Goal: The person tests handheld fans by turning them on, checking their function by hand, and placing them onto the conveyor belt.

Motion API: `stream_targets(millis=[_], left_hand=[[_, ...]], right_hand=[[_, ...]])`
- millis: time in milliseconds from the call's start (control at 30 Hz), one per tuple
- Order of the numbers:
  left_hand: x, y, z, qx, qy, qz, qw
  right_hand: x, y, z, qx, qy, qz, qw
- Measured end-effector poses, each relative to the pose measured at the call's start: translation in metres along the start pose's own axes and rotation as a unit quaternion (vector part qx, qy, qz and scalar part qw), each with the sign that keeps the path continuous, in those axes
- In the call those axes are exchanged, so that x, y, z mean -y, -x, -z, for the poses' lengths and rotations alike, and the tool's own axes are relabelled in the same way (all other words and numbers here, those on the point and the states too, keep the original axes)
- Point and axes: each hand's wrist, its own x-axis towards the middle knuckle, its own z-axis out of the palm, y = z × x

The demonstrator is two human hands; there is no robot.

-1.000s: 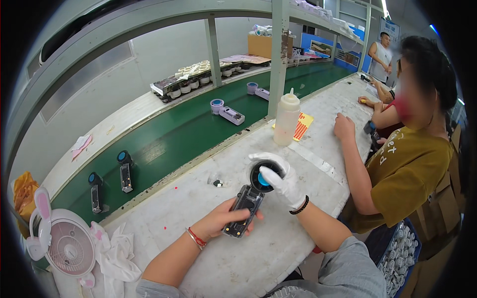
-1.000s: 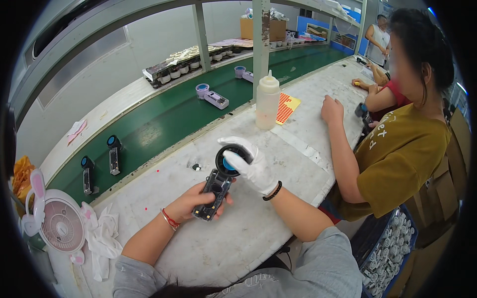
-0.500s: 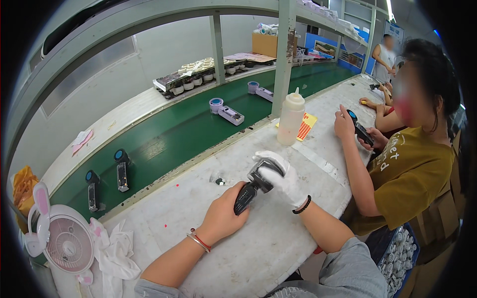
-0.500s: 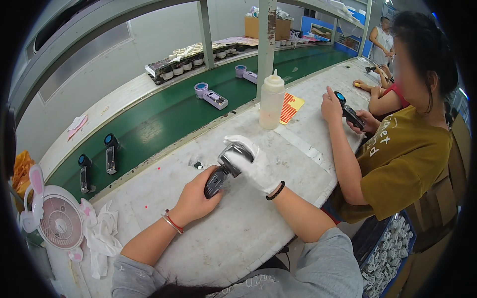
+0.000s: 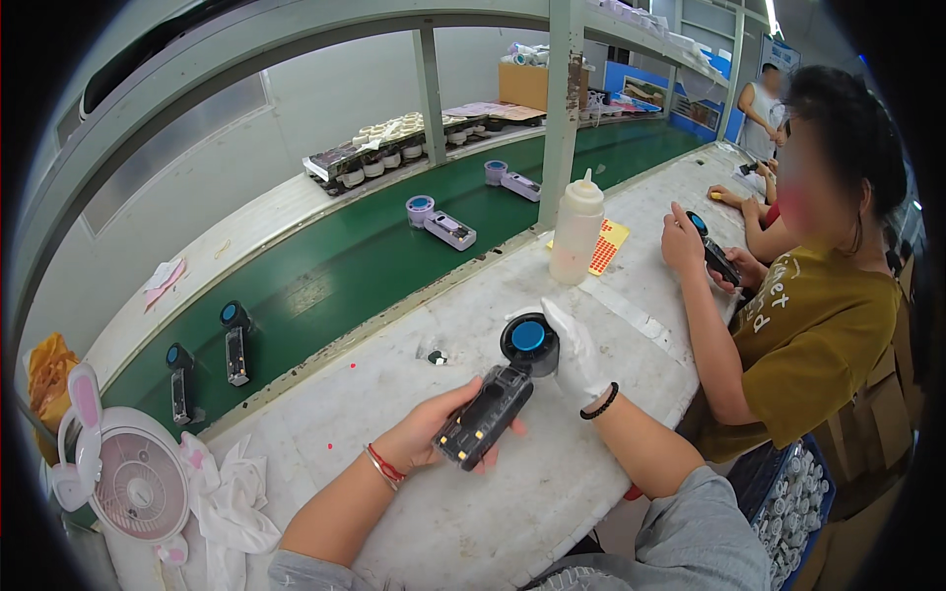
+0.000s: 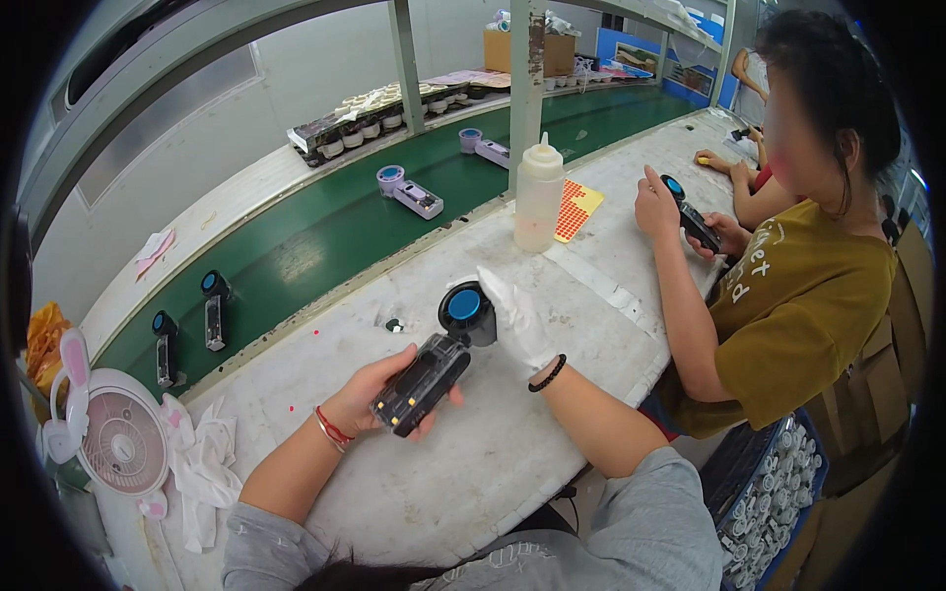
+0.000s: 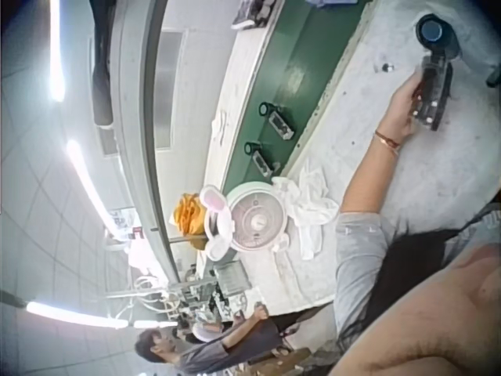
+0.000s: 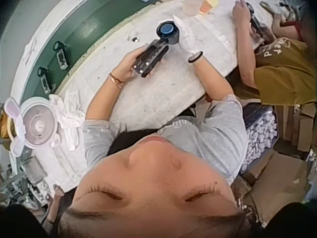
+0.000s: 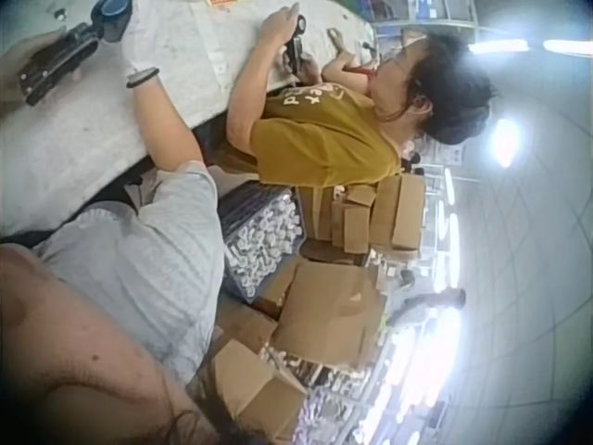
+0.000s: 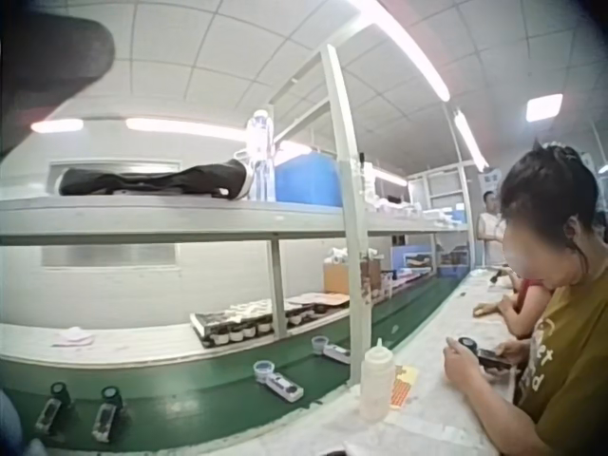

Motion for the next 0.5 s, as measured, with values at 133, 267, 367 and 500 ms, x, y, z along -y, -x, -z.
stream_targets(millis=[133,267,367,500], left_hand=[[-0.009,0.002,-0.005,-0.031,-0.041,-0.079,0.996],[-0.011,0.004,0.006,-0.022,0.007,-0.087,0.996],[-0.013,0.004,0.008,-0.035,0.032,-0.081,0.996],[-0.013,0.001,0.007,-0.014,0.037,-0.089,0.995]], right_hand=[[-0.022,-0.006,0.008,-0.118,0.144,-0.007,0.982],[-0.003,-0.002,-0.009,-0.114,0.010,-0.087,0.990],[0.022,-0.002,-0.020,-0.053,0.028,-0.053,0.997],[0.023,-0.001,-0.034,-0.089,-0.038,-0.037,0.995]])
